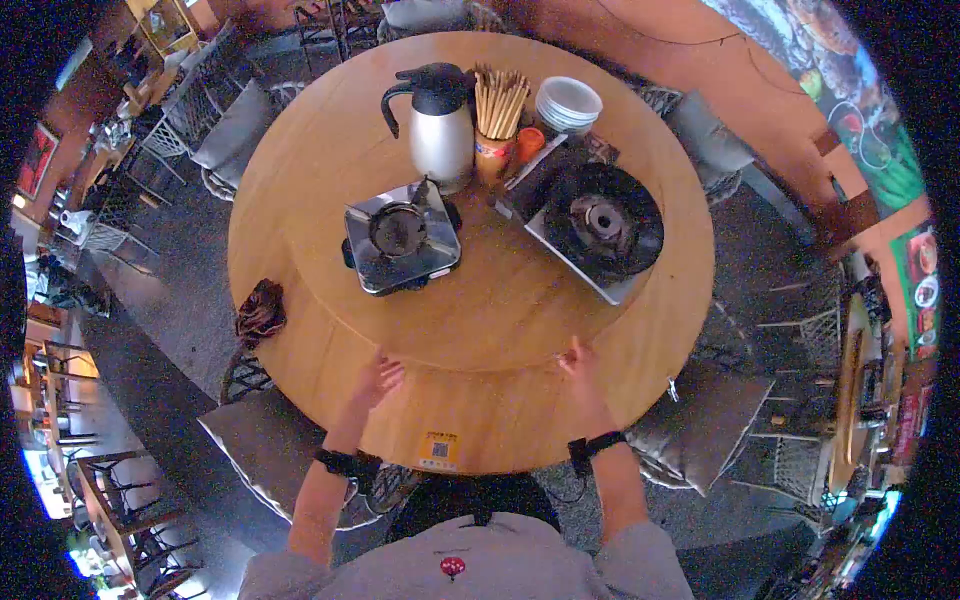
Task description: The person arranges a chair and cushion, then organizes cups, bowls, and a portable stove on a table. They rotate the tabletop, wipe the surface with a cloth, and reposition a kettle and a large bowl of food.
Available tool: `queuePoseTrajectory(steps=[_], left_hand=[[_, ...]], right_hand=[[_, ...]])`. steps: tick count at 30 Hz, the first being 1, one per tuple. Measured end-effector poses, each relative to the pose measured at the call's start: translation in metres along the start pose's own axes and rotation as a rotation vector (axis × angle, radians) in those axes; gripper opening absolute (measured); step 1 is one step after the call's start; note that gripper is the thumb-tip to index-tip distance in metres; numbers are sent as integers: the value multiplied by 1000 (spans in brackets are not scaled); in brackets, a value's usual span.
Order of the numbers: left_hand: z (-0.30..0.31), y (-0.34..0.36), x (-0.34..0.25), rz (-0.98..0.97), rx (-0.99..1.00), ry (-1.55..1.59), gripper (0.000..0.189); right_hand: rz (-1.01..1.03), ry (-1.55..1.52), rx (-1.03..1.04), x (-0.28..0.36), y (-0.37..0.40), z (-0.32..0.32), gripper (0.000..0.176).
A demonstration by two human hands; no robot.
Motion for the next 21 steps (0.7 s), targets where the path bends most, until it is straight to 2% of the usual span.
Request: queuePoseTrajectory(steps=[1,4,7,8,10,11,14,17,21], left_hand=[[6,-3,-11,8,-85,-31,65],[20,-6,-31,-50,-129,-12,65],[31,-21,-38,-79,-147,-16,64],[33,-26,-40,-108,-138,-20,64],[34,-36,-44,-170,-114,-26,63],[36,-40,-44,-167,-117,-30,62],[36,-46,-38,-122,-133,-42,60],[22,-37,-39,-54,-139,-71,56],[8,-20,-38,-78,-127,-69,49]], right_hand=[[-8,44,-20,7,-8,10,30],[145,-139,-156,24,-11,29,31],[97,-163,-117,8,-3,22,33],[362,275,-59,4,2,7,34],[375,320,84,-24,15,-15,36],[129,-79,163,-38,37,-40,36],[24,-93,181,-40,72,-80,36],[55,-84,221,-47,27,-54,36],[11,81,93,-13,10,-21,34]])
Point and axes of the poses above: each hand's wrist, its own y-axis away from the middle knuckle, its own z-axis out of the back of the hand, x = y × z, the point moved 6 cm from there along -y, towards the middle knuckle, and after that the axes turned 14 degrees about -z, right-handed, at the moved point
